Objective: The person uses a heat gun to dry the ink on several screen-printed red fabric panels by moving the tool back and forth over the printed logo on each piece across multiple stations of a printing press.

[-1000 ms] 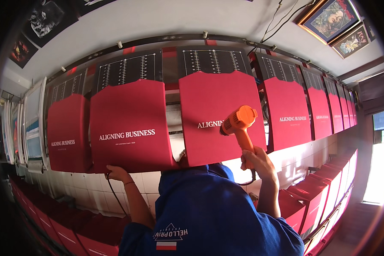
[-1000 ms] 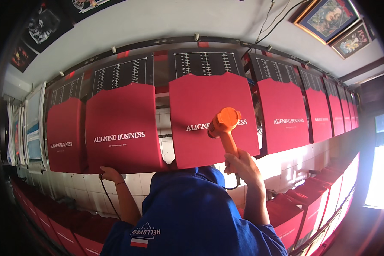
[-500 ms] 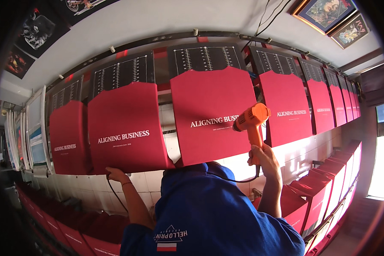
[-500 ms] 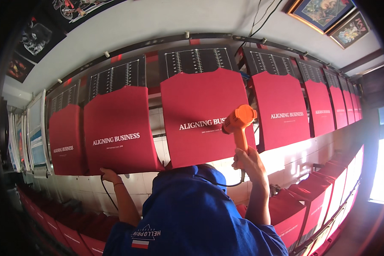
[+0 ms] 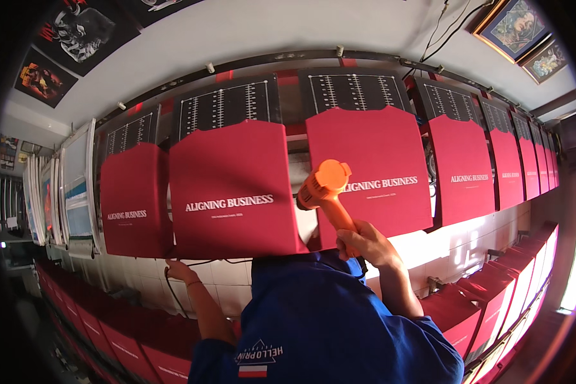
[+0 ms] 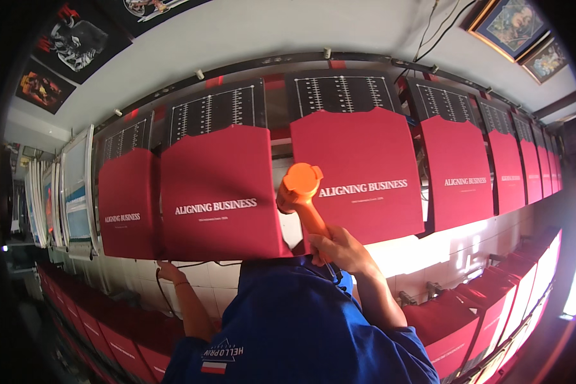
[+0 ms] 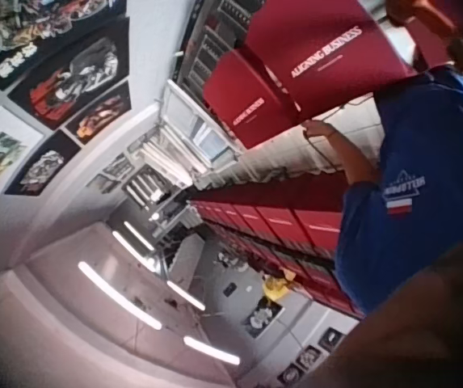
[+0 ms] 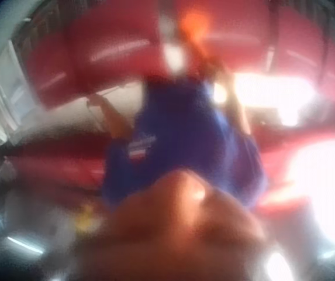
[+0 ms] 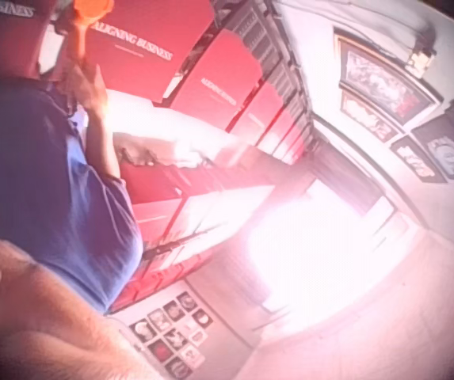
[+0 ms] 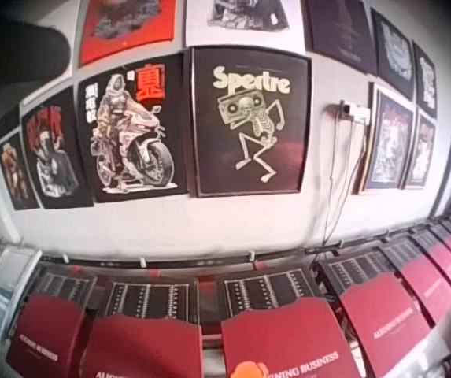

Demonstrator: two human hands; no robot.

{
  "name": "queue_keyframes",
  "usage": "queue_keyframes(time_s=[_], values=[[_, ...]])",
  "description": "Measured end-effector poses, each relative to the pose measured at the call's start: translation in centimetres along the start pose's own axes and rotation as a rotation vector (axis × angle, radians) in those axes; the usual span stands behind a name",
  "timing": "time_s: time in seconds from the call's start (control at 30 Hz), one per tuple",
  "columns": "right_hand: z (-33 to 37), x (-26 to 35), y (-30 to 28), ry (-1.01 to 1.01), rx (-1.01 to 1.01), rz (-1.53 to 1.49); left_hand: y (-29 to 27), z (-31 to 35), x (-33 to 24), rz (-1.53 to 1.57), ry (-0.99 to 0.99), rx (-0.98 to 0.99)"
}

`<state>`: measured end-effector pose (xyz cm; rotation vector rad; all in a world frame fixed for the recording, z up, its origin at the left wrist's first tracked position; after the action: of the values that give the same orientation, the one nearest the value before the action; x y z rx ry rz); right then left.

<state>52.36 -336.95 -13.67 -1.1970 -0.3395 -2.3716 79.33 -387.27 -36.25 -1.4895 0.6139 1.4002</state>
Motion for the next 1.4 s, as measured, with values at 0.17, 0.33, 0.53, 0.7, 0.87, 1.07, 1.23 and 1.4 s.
queue_keyframes(time_s=[0.17,0.33,0.53,0.7,0.87,1.07,1.23,1.4], values=[[-2.5,2.2,8.6,0.012,-0.048,-0.04,0.4,-13.2,-2.2,-0.209,0.125,-0.091],[-2.5,3.2,14.7,0.042,-0.266,0.013,2.0,-25.1,-2.8,-0.384,0.19,-0.117],[-2.2,3.0,18.0,0.056,-0.397,-0.034,4.6,-24.5,-3.2,-0.28,0.01,-0.006],[-1.7,3.0,18.6,0.036,-0.421,-0.098,4.7,-23.9,-3.5,-0.113,-0.121,0.041],[-1.7,3.4,19.7,0.057,-0.452,-0.016,4.9,-23.1,-4.6,-0.132,-0.039,0.033],[-1.7,2.1,20.1,0.026,-0.434,-0.027,4.5,-22.0,-5.4,-0.136,-0.058,0.046],[-2.5,1.2,19.6,0.013,-0.427,-0.087,4.7,-22.8,-4.8,-0.083,-0.052,0.031],[-2.2,1.6,19.7,0.008,-0.358,-0.106,4.4,-23.1,-4.2,-0.131,-0.054,0.043]])
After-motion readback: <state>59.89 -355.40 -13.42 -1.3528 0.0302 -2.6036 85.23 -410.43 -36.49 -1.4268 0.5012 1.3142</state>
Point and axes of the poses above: each hand's wrist, its own z-axis away from the middle knuckle, its own y-axis out of the palm, x = y × z, the point moved 3 cm from there along -z, towards the middle knuckle, and after that the axes turned 9 degrees about -x, right-handed, at the moved point
